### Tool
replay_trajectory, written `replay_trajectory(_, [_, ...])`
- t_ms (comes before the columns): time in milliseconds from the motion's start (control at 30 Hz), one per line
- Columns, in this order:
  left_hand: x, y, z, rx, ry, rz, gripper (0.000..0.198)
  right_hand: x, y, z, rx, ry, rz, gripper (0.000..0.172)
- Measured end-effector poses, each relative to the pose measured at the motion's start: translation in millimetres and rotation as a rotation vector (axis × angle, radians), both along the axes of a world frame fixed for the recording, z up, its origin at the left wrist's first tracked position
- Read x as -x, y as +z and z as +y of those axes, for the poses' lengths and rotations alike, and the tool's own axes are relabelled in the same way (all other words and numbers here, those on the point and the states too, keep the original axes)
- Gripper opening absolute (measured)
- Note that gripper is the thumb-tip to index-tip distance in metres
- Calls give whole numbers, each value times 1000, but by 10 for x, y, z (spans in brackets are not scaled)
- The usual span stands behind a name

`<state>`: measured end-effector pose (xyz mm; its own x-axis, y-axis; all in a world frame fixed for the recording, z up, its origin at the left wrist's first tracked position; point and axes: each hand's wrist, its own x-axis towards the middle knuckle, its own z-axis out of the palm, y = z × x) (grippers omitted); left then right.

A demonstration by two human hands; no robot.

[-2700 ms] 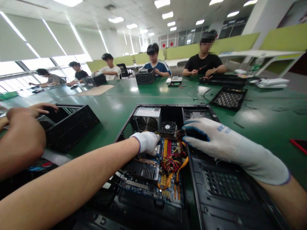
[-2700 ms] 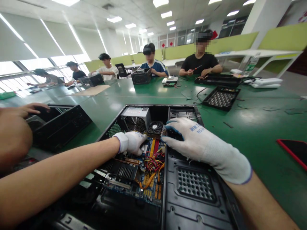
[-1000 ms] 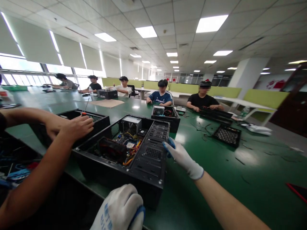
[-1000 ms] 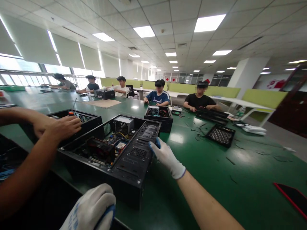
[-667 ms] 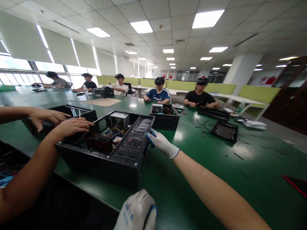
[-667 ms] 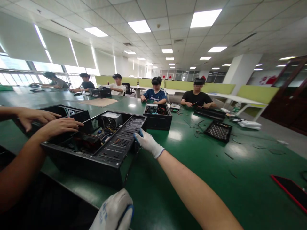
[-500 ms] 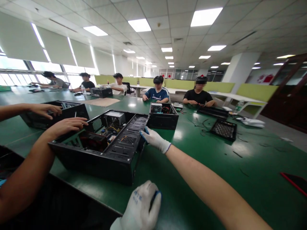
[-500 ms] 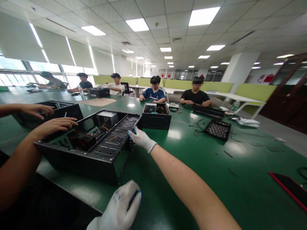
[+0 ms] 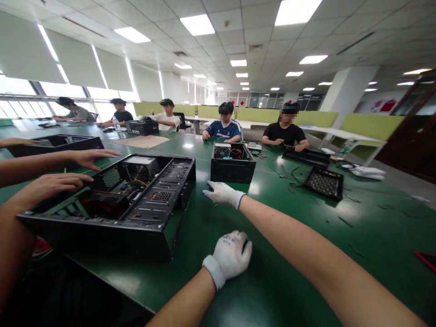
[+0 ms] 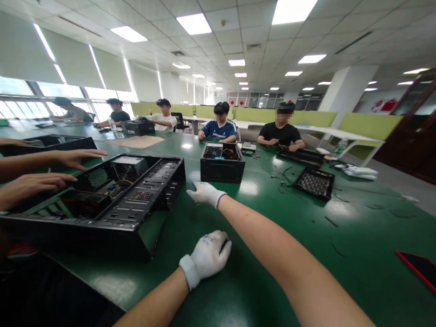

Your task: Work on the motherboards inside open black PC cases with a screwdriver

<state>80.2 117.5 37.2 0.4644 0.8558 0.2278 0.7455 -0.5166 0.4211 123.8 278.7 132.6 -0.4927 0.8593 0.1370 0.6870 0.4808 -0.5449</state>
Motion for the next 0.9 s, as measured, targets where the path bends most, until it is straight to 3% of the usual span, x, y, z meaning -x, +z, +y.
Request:
replay_trajectory(233, [55,-143,117,-17,-39,13,32,-747,40,650,-179,-330,-360,46])
replay_trajectory(433, [34,-193,138,-57,-45,6,29,-924,300,1056,-297,-444,-500,45])
replay_trajectory(700, [13,-244,165,-145,-14,9,24,-932,354,1286,-348,-477,-677,42])
replay_trajectory(900, [23,-244,182,-160,-2,7,25,-983,363,1156,-381,-439,-758,42])
